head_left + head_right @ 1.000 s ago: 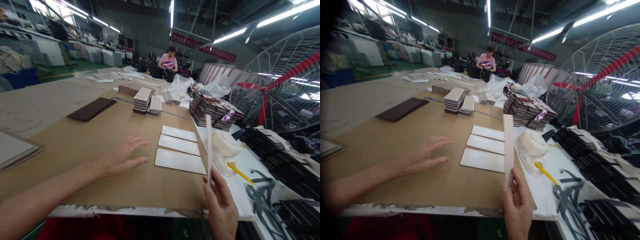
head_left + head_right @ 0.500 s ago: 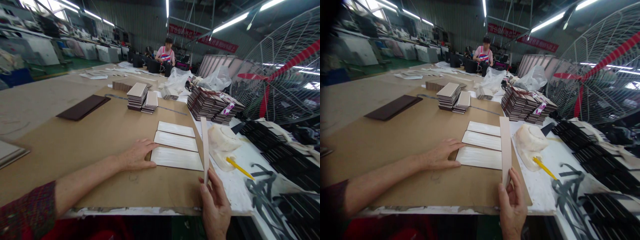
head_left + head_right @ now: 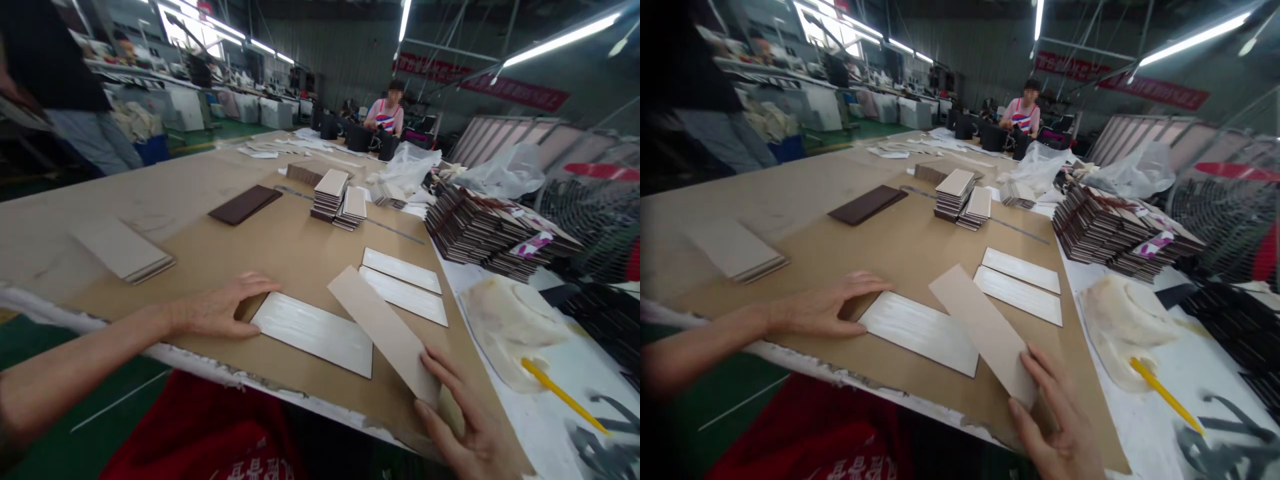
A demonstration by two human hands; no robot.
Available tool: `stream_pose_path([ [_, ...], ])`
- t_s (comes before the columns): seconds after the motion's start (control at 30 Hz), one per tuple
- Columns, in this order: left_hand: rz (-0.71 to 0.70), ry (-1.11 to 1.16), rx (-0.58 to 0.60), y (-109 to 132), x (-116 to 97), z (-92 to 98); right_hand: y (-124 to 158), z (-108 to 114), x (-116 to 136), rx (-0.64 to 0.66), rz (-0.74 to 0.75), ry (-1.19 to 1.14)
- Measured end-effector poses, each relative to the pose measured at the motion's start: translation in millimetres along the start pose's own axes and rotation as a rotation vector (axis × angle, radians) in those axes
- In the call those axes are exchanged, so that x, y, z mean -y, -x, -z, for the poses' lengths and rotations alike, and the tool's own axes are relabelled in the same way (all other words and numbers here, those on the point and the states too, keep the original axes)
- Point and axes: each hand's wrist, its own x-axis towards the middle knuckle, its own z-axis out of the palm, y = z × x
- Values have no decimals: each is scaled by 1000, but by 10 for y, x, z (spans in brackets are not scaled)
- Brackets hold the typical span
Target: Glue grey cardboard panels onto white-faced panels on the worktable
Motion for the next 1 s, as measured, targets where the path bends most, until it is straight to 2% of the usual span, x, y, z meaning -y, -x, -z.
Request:
stream_pose_path([
  [0.07, 49, 14, -27, 197, 77, 26, -160, -76, 65, 52, 126, 37],
  [0.17, 93, 46, -81, 335, 126, -1, -403, -238, 217, 114, 264, 54],
  [0.3, 129, 93, -130, 362, 145, -37, -671, -434, 359, 241, 312, 47],
  [0.43, 118, 119, -149, 375, 155, -28, -845, -540, 382, 351, 331, 50],
  [0.8, 8, 131, -214, 363, 151, 4, -974, -679, 409, 430, 370, 61],
  [1.0, 3, 125, -212, 355, 135, 16, -981, -710, 397, 452, 359, 64],
])
